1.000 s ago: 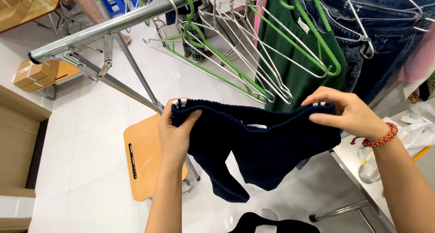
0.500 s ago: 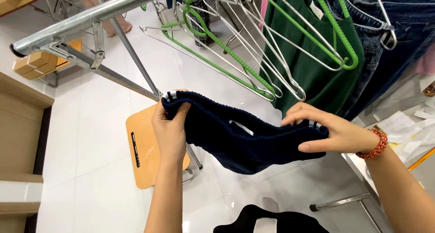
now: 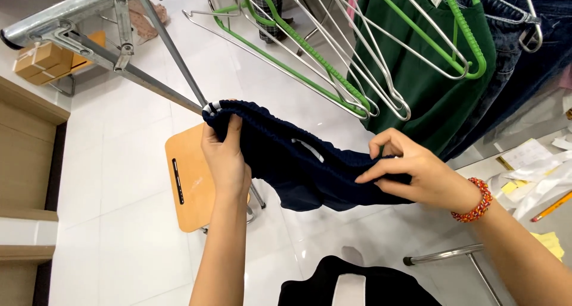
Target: The person takes a garment out of a gift box, inspects it, and hangs it on a garment rack.
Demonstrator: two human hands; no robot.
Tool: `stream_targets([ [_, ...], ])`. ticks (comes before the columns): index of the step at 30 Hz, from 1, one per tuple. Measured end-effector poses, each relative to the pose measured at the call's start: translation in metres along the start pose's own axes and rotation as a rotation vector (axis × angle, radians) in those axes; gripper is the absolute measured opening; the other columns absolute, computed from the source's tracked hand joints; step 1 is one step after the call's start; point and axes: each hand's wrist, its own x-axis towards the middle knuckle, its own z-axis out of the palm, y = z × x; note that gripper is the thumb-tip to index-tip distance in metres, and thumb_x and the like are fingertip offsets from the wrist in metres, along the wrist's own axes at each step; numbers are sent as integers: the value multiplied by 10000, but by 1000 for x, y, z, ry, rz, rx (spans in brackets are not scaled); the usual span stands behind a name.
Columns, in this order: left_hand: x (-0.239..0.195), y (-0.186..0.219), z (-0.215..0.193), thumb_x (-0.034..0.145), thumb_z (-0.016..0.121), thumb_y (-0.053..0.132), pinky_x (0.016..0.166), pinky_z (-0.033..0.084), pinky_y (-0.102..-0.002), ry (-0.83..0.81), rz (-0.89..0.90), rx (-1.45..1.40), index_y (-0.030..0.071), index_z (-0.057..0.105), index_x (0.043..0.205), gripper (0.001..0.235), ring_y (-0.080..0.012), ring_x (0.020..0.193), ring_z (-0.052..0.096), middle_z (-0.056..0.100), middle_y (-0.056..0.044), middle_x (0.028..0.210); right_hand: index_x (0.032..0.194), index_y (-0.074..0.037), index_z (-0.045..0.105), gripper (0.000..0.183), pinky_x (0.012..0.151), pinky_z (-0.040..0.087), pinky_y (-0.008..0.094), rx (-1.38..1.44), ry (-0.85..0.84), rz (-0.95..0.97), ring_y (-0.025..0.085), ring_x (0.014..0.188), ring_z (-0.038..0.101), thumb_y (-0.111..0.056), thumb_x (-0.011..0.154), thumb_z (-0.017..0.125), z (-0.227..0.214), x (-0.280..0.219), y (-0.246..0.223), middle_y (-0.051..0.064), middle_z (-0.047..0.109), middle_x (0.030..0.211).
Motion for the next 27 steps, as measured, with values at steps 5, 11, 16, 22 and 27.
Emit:
stream_targets([
  [5, -3, 7, -4, 976, 743, 71, 813, 511, -242, 10, 39, 129, 29, 685, 1050, 103, -80, 886, 610, 670, 1, 966, 1100, -90, 769, 305, 901, 494, 263, -123, 354, 92, 158, 1034, 634, -26, 803, 773, -17, -1, -2, 52, 642, 1104],
  [11, -11, 23, 9, 935, 767, 128, 754, 497, -220, 15, -9, 198, 43, 716, 955, 101, -62, 807, 601, 681, 24, 870, 1076, -34, 750, 173, 832, 538, 226, 25, 518, 310, 81, 912, 661, -62, 906, 744, -37, -15, 1, 18, 730, 1019],
  [16, -9, 19, 8, 945, 779, 166, 698, 463, -214, -3, -42, 211, 35, 702, 892, 161, -46, 751, 554, 643, 41, 821, 1103, -22, 753, 169, 733, 532, 228, 173, 587, 487, 76, 829, 651, -83, 946, 740, -57, -19, 0, 47, 724, 953],
  [22, -8, 13, 8, 942, 772, 211, 657, 441, -208, -11, -121, 208, 23, 719, 852, 216, -42, 705, 532, 635, 47, 774, 1112, -12, 728, 159, 809, 520, 195, 441, 628, 447, 41, 925, 635, -84, 974, 697, -78, -29, 13, 1, 707, 1035],
  [27, -6, 1, 5, 956, 759, 228, 677, 455, -205, -30, -164, 191, 3, 737, 878, 239, -44, 722, 545, 653, 38, 792, 1141, -31, 726, 179, 894, 490, 192, 412, 645, 478, 30, 996, 616, -99, 982, 680, -87, -35, 8, -11, 706, 1082],
])
